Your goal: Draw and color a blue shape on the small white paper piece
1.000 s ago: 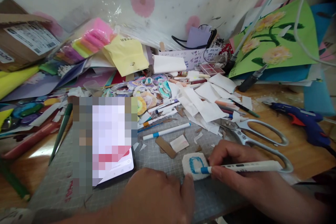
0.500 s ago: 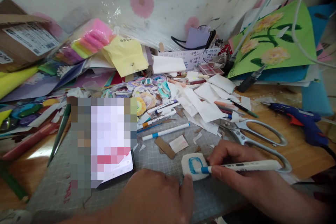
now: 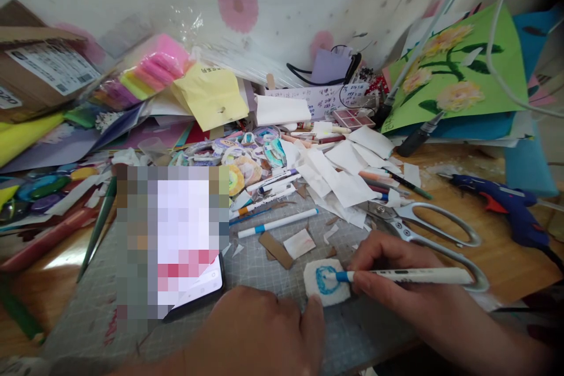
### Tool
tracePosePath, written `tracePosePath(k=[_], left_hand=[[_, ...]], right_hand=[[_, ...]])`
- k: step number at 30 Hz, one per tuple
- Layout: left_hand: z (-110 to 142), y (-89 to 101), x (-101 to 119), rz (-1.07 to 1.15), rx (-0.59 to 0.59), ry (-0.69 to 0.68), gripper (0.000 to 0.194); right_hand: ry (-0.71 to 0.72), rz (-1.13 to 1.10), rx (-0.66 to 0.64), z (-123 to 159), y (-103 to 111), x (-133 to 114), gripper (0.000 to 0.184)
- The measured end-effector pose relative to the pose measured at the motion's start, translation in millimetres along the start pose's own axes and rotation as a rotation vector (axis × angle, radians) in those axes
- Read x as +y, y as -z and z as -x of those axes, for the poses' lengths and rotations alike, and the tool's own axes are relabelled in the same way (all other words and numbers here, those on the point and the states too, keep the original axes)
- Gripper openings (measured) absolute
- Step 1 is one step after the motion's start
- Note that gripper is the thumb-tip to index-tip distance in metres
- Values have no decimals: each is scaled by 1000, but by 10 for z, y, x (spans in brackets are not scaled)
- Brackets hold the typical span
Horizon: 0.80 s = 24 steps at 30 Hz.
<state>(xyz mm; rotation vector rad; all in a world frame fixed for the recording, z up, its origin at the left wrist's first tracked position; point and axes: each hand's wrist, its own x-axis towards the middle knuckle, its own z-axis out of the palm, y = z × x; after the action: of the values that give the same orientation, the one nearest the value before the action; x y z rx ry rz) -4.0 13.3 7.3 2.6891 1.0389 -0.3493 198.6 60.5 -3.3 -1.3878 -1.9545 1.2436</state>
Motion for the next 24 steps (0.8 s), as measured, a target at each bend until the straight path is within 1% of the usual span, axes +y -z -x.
tracePosePath(k=[3, 6, 10, 12, 14, 16, 18, 21, 24], left_hand=[[-13, 15, 10, -3, -32, -9, 32], [-28, 24, 16, -27, -33, 34, 31], [-14, 2, 33, -44, 10, 75, 27], [5, -22, 39, -31, 24, 84, 29], [26, -53, 39, -9, 45, 90, 32], [47, -85, 38, 5, 87, 73, 33], [64, -110, 39, 0, 138, 73, 35], [77, -132, 43, -38, 195, 113, 40], [63, -135, 34, -44, 213, 69, 40]], right_hand=[[6, -3, -24, -9, 7, 9, 15], [8, -23, -36, -13, 14, 8, 14], [-1, -52, -35, -15, 21, -5, 14], [-1, -85, -43, -19, 23, -15, 14], [-3, -110, -23, -28, 23, -27, 13], [-2, -117, -8, -40, 25, -41, 10], [-4, -120, -20, -50, 33, -55, 10], [-12, -137, -42, -53, 50, -70, 10], [-6, -132, -28, -41, 55, -74, 10]])
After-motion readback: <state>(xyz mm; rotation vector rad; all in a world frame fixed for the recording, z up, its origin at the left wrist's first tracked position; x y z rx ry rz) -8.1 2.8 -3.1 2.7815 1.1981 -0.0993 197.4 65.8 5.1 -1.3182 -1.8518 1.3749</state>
